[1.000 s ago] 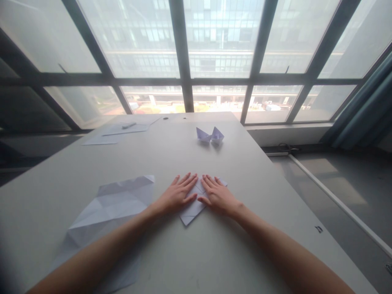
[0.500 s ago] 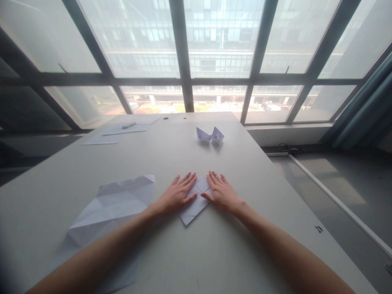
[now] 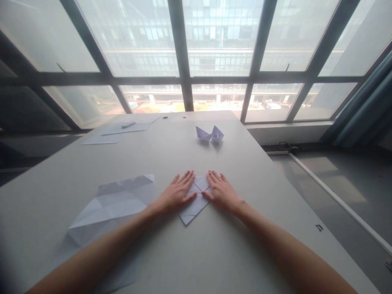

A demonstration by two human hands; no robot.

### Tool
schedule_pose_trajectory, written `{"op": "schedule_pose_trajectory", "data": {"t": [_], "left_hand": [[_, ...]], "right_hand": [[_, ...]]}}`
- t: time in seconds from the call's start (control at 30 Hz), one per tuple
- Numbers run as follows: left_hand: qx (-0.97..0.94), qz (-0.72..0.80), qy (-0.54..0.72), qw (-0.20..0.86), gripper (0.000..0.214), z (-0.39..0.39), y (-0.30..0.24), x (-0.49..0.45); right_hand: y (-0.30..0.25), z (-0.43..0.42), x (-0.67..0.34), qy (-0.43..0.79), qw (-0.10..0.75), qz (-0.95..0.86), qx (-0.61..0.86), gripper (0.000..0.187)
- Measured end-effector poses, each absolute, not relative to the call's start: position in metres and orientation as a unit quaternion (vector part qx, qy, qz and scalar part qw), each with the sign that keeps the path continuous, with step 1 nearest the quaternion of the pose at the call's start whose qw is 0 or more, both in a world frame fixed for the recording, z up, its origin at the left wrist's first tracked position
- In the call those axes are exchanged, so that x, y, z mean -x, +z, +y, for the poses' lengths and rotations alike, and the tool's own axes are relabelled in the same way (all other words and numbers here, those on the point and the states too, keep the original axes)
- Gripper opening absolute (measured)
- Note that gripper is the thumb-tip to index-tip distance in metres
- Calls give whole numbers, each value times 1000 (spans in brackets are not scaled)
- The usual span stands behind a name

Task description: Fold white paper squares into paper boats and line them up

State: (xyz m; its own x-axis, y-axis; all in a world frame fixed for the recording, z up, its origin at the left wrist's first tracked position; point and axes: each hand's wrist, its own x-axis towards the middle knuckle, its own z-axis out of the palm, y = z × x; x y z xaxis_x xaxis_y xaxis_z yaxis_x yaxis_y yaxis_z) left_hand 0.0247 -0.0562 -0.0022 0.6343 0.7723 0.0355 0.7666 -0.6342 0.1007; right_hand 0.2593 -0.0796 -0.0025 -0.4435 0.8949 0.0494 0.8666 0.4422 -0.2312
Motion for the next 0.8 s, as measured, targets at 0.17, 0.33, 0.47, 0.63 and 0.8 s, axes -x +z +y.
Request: {"op": "schedule_pose_trajectory", "data": {"t": [0.17,0.33,0.47,0.63,0.8], "left_hand": [[-904,424,44,40,73,-57,-1,-24],[-919,388,31,63,54,-58,5,-24],[-917,390,28,72,54,-59,7,-25],[-920,385,33,70,57,-59,6,-25],[-907,415,61,28,60,-60,4,-26]], "right_hand": [[-3,-79,-259,91,80,-843,524,78],[1,-82,-259,92,88,-847,516,67],[5,-82,-259,86,91,-856,501,62],[7,-81,-259,92,103,-879,457,62],[6,-83,-258,91,116,-871,468,64]]}}
